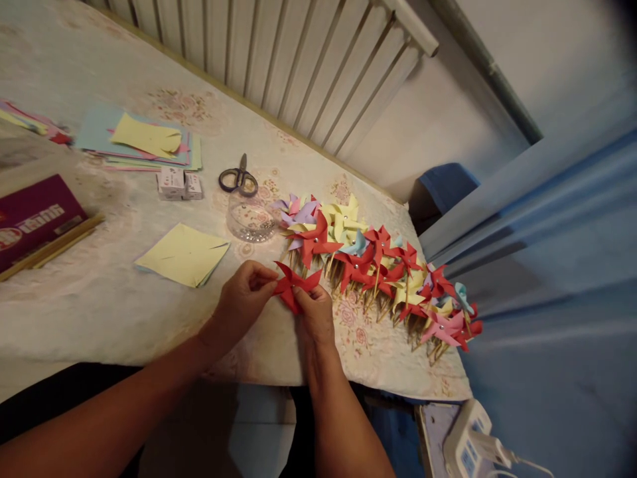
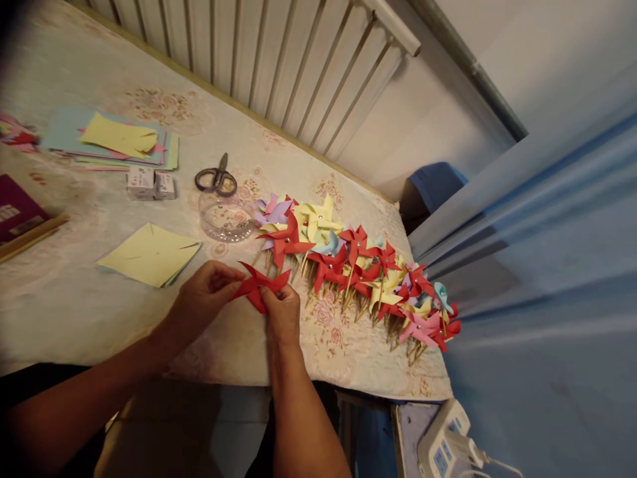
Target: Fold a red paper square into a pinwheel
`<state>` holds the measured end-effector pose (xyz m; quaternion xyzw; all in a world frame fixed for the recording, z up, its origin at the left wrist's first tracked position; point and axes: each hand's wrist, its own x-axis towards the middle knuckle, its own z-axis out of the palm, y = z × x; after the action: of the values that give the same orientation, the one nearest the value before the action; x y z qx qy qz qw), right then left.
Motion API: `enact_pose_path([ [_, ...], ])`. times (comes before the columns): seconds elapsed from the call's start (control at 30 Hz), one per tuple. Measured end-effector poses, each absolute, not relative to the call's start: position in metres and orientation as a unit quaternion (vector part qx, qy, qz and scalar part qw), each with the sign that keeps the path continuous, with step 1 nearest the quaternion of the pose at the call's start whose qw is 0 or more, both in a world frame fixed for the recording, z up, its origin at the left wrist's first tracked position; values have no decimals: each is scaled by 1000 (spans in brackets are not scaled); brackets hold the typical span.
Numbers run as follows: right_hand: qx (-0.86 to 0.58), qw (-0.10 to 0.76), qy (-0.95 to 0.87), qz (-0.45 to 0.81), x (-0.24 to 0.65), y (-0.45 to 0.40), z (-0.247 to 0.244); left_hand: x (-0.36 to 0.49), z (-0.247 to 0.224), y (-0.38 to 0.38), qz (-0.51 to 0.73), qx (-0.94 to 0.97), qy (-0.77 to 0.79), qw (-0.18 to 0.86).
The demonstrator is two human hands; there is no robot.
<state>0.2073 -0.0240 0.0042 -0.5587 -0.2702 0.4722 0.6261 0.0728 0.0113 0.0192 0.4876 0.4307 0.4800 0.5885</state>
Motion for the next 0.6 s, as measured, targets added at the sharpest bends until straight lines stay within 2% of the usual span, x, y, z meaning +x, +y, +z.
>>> enact_pose_path([
  [0.4, -564, 603, -279, 490, 209, -24, 4, 76, 7, 10, 408, 615, 396, 547],
  [0.6, -589, 577, -303, 479, 209, -26, 5, 76, 7, 14, 376, 608, 391, 580],
])
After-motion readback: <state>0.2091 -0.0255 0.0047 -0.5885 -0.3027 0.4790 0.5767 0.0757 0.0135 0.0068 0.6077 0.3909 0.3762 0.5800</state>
